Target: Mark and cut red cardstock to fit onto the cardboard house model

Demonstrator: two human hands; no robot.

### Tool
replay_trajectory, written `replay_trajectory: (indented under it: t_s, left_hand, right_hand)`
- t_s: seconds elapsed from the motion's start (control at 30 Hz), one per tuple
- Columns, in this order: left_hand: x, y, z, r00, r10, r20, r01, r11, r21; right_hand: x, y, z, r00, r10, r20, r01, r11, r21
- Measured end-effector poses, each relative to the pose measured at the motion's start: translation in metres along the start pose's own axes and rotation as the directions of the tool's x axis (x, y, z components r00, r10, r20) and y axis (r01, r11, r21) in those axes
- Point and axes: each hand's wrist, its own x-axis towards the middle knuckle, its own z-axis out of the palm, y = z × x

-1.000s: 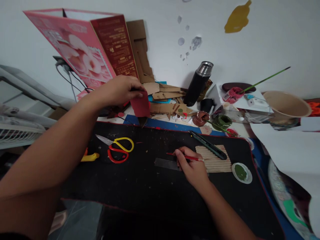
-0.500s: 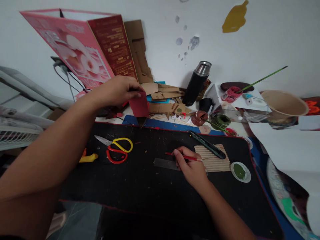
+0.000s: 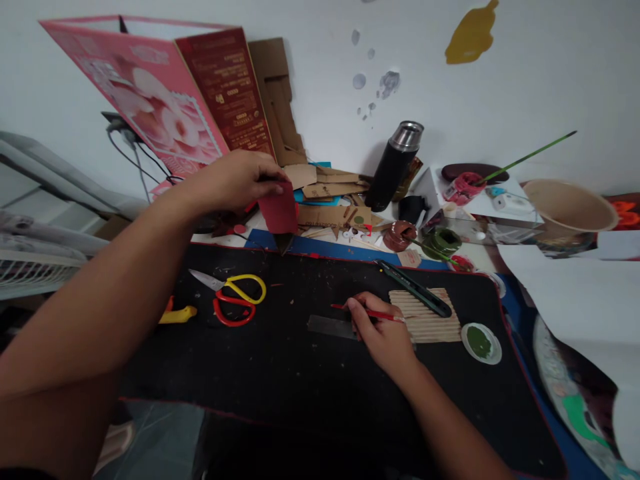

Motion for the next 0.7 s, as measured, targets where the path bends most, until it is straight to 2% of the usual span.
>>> replay_trajectory:
  t_s: [0.13,0.37,0.7]
  left_hand:
    - [0.0,-0.001,0.001,1.0,0.01,-0.011,-0.01,1.0,-0.005]
    - [0.004,-0.015,0.008,0.999,0.033,-0.033,-0.034,0.999,-0.038]
    - [0.005,-0.021,0.012,0.999,0.041,-0.033,-0.042,0.999,-0.023]
  right_hand:
    - [0.0,0.0,0.0,1.0,0.006,-0.003,-0.006,1.0,0.006]
    - [0.0,0.001,0.0,1.0,0.017,-0.001,-0.017,1.0,0.017]
    - [0.003,0.002,0.005,0.996,0.091,-0.011,-0.088,0.981,0.171]
